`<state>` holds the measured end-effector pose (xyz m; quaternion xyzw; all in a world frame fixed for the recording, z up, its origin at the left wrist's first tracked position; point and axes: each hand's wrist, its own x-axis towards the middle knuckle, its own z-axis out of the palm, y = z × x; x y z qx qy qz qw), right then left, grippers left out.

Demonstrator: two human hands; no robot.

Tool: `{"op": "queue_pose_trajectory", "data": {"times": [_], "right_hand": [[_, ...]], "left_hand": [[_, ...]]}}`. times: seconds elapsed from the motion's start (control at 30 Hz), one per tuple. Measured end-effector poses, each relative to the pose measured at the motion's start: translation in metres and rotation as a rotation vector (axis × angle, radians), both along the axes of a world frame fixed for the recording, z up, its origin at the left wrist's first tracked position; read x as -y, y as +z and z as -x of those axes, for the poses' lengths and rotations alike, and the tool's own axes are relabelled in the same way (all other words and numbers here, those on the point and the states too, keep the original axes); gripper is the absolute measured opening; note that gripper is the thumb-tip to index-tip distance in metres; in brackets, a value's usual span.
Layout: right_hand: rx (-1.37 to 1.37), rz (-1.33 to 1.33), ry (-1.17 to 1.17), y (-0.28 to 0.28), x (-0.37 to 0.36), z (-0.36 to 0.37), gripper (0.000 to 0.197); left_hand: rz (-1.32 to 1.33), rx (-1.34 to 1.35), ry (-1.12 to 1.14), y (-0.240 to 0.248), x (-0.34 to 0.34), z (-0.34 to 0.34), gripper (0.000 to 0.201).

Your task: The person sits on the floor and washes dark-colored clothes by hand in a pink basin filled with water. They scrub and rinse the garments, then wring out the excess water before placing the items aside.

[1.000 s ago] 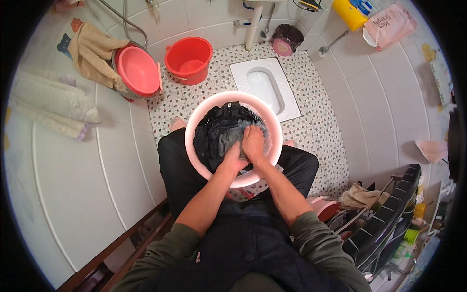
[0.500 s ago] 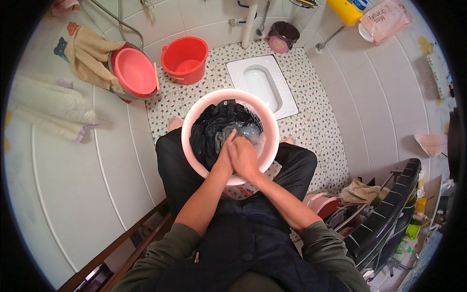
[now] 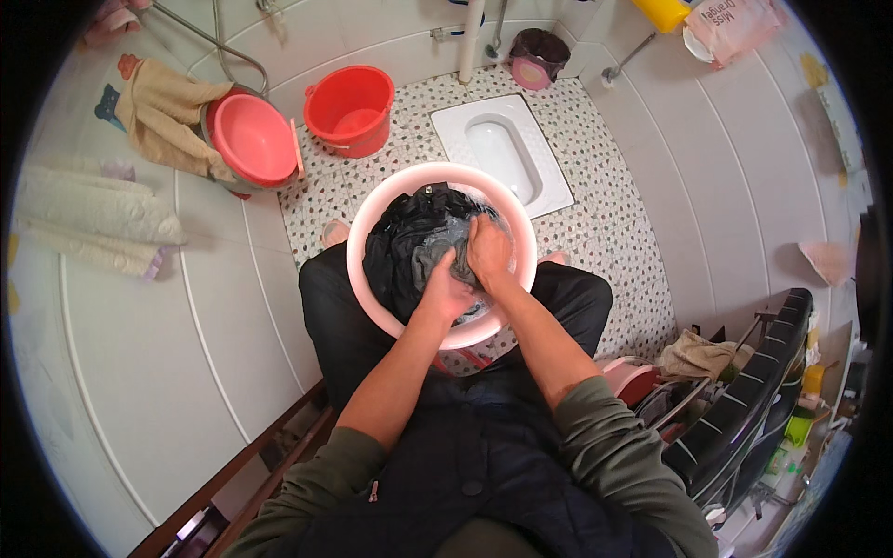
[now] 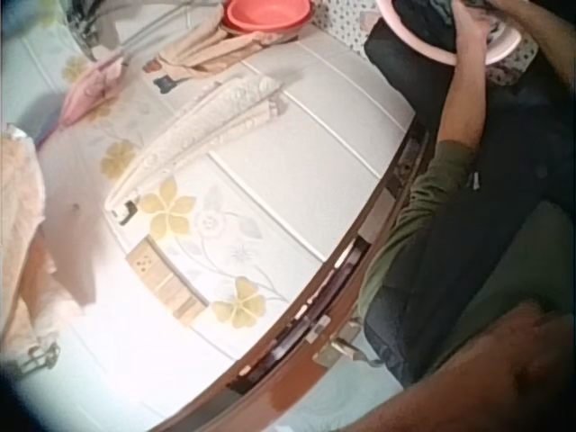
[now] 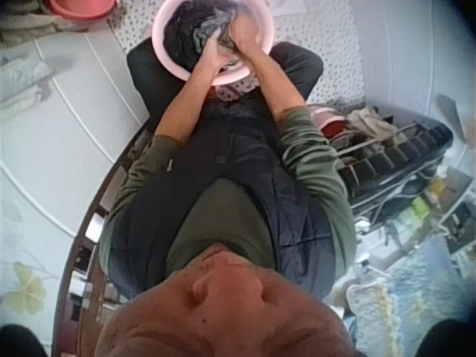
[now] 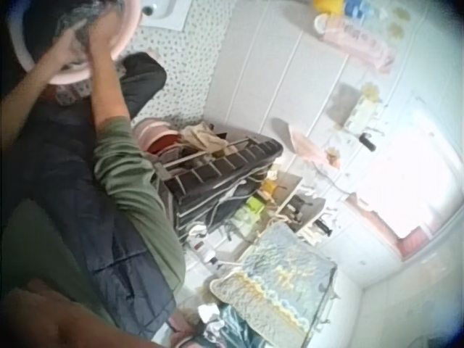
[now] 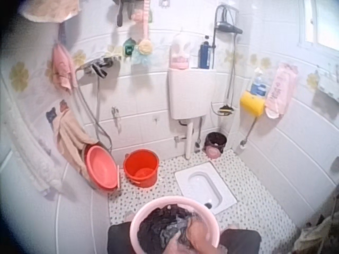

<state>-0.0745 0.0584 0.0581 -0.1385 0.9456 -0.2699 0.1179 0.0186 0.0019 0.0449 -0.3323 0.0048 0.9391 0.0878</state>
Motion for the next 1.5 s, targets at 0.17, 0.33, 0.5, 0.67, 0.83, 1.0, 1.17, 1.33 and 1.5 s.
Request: {"op": "queue_pose_trajectory", "data": {"times": [0.17, 0.33, 0.5, 0.67, 0.83, 1.0, 1.17, 1.33, 1.5], "right_hand": [[0.011, -0.035, 0.010, 0.020, -0.001, -0.033, 0.036], [-0.090, 0.248, 0.266, 0.057, -0.009, -0.088, 0.023], [-0.146, 0.164, 0.120, 0.014, 0.002, -0.056, 0.023], [-0.032, 0.205, -0.039, -0.010, -0.005, -0.012, 0.026], [-0.010, 0.136, 0.044, 0.014, -0.011, -0.011, 0.025], [-0.217, 0.315, 0.444, 0.049, -0.052, -0.038, 0.053], [0.045, 0.368, 0.382, 0.048, -0.059, -0.016, 0.067], [0.106, 0.304, 0.402, 0.085, -0.054, -0.021, 0.067], [0.180, 0.278, 0.623, 0.116, -0.063, -0.044, 0.062]], "left_hand": [[-0.032, -0.002, -0.025, 0.019, 0.003, 0.006, 0.039], [-0.120, -0.295, -0.039, -0.060, 0.008, -0.007, 0.029], [0.376, -0.136, -0.058, -0.045, -0.002, -0.012, 0.033], [0.098, 0.102, 0.038, -0.008, -0.009, 0.003, 0.047], [0.118, 0.211, 0.017, 0.001, -0.004, 0.001, 0.039], [0.092, -0.144, 0.033, 0.039, 0.007, 0.006, 0.035], [-0.095, -0.171, -0.036, 0.053, 0.020, -0.004, 0.051], [-0.058, -0.049, -0.118, 0.053, 0.030, -0.007, 0.063], [0.116, -0.008, -0.018, 0.062, 0.025, 0.002, 0.053]]}}
